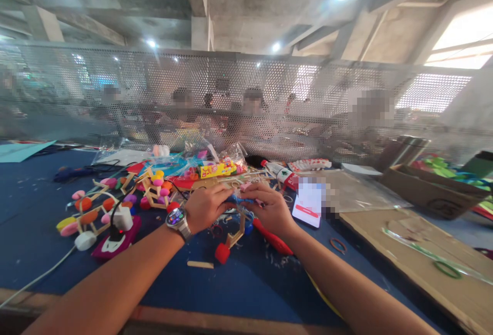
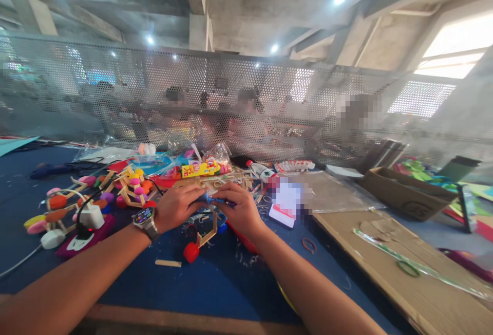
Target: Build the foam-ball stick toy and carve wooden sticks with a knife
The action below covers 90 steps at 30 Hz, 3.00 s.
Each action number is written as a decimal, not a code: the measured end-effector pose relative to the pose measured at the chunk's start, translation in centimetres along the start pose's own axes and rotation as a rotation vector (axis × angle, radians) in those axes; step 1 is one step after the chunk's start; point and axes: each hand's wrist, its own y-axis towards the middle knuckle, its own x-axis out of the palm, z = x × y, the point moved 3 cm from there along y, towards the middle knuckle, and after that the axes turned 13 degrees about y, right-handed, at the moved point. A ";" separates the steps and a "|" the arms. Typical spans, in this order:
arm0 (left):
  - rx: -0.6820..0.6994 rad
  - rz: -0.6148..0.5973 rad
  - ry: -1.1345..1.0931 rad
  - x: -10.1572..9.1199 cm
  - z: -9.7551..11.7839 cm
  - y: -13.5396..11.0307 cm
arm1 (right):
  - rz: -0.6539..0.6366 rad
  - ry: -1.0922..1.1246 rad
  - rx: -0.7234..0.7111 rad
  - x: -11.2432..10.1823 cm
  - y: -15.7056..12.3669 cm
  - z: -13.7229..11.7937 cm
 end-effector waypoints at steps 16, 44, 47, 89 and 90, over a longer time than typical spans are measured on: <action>-0.031 -0.009 0.015 0.1 -0.2 -0.1 | -0.023 0.046 0.090 0.2 0.0 0.5; -0.059 -0.024 0.016 0.8 -0.7 -0.2 | 0.194 0.174 0.208 -0.7 -0.2 1.5; -0.066 -0.015 0.017 0.8 -0.9 -0.2 | 0.258 0.203 0.204 -1.1 -0.1 1.8; -0.201 0.005 -0.154 1.0 -0.4 -0.2 | -0.309 -0.189 -0.009 0.2 -1.4 -1.1; -0.205 0.007 -0.151 1.1 -0.5 -0.2 | -0.287 -0.184 -0.008 0.2 -1.4 -1.1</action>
